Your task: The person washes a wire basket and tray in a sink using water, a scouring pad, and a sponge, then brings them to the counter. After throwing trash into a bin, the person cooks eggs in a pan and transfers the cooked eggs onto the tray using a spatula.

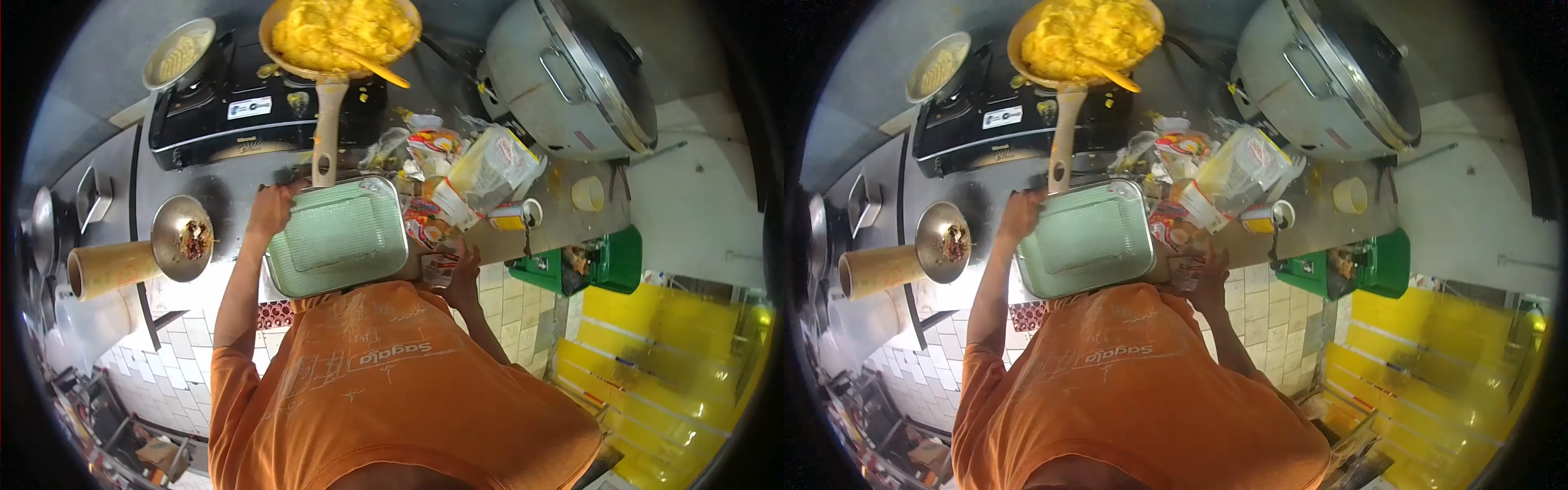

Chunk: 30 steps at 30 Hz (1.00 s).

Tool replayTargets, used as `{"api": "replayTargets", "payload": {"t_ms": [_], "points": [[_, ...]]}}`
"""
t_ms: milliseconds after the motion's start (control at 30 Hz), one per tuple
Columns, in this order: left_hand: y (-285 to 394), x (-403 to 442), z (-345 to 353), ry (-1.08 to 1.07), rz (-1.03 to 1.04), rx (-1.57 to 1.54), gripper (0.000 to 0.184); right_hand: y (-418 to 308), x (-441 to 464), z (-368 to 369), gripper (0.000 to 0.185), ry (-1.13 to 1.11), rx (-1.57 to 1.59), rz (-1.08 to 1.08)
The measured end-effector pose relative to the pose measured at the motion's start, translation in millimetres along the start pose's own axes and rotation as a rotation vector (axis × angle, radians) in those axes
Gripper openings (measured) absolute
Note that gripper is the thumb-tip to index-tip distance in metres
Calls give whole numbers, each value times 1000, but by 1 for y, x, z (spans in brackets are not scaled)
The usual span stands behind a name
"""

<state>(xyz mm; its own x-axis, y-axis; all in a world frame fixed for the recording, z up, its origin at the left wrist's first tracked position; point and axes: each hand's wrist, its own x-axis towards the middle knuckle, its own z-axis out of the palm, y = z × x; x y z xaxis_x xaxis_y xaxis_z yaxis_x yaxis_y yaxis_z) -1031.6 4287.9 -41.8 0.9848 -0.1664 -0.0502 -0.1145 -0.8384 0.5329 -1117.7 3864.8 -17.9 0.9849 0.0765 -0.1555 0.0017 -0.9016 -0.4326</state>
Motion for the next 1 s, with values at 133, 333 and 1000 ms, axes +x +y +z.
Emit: {"api": "replayTargets", "payload": {"t_ms": [133, 333, 1000], "points": [[-3, -5, -11, 33, 49, 46, 41, 47, 7, 50, 77, 168, 170, -181], [36, 8, -22, -73, 142, 92, 44, 8, 15, 28, 84, 32, 352, -81], [241, 147, 112, -615, 29, 543, 141, 19, 122, -4, 42, 559, 675, 499]]}}
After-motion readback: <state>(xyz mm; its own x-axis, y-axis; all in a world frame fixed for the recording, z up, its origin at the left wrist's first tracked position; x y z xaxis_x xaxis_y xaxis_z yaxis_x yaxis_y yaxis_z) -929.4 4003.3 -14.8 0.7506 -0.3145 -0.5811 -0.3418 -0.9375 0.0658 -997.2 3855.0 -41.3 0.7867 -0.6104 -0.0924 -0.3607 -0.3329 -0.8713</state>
